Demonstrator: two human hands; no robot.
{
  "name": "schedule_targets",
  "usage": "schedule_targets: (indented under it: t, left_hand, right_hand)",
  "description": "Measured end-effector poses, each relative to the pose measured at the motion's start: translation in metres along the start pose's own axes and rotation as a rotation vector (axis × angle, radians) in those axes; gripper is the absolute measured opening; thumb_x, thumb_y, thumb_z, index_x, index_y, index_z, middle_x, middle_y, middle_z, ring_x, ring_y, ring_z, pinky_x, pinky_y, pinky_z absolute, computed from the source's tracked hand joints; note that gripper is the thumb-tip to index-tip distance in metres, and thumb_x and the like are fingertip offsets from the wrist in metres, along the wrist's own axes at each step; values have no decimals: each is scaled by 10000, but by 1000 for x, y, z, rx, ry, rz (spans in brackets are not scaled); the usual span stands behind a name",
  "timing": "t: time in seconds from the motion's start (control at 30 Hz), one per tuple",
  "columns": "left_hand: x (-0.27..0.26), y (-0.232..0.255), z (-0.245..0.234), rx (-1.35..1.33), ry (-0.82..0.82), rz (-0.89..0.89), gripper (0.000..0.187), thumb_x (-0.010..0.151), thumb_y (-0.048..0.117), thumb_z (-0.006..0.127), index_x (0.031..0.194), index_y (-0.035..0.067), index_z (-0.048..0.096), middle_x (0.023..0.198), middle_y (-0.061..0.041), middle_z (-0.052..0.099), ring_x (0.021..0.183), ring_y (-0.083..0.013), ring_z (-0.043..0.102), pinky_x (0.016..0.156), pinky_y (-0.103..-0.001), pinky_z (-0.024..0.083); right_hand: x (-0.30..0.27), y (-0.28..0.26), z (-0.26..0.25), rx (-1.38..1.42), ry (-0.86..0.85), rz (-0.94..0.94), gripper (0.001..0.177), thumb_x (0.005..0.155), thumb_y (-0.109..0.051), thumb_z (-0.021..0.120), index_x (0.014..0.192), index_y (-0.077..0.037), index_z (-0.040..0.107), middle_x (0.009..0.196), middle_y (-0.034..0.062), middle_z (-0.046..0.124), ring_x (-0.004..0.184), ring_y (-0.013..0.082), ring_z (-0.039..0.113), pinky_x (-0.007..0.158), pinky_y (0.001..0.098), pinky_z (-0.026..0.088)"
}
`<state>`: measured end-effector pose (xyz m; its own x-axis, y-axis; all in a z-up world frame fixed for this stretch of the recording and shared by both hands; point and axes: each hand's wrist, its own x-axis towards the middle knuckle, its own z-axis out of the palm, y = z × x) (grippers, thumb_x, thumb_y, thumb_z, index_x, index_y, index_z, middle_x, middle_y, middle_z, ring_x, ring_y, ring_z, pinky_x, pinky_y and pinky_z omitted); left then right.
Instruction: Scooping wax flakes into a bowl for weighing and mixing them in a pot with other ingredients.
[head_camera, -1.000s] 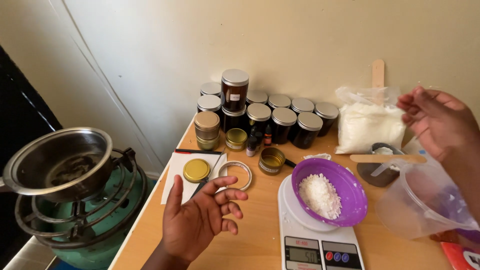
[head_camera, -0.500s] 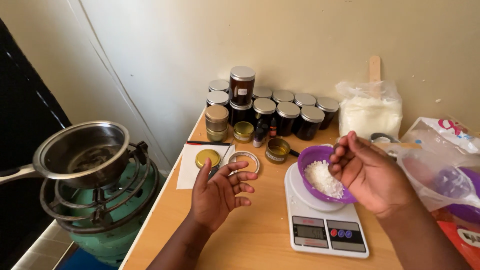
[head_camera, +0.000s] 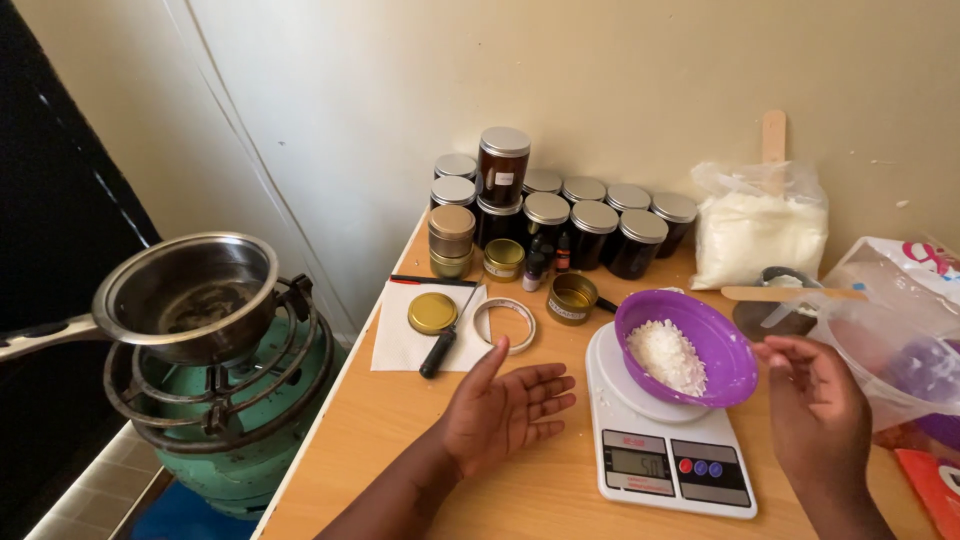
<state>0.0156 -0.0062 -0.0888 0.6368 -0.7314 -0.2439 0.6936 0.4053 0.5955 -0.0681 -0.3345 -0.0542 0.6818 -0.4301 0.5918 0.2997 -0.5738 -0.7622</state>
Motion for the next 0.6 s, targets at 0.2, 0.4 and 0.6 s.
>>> schedule_targets:
  t: [0.2, 0.4, 0.6]
  left_hand:
    - [42, -38, -14, 38, -116, 43, 1176, 876, 875, 449, 1696, 52, 268, 1780, -110, 309, 1616, -241, 297, 1253, -420, 277]
    - [44, -43, 31, 40, -93, 37, 1018, 923, 782, 428, 1645, 65, 425, 1556, -85, 548, 1420, -192, 527, 1230, -332, 386]
    - [58, -50, 48, -18, -33, 7, 943, 941, 778, 430, 1543, 67, 577, 1418, -67, 660, 1294, -168, 622, 1161, -319, 468]
  right_hand:
    - [13, 66, -15, 123, -90, 366, 388, 1160, -243, 501, 1430, 25, 577, 1431, 229, 664, 1213, 330, 657, 974, 457, 537]
    - [16, 47, -21, 81, -67, 417, 405, 1238, -336, 432, 1414, 6, 559, 1388, 242, 692, 1222, 347, 676, 931, 467, 502]
    - [12, 24, -34, -200, 5, 213, 321, 1240, -230, 485, 1346, 16, 663, 1324, 177, 723, 1181, 290, 664, 970, 432, 489]
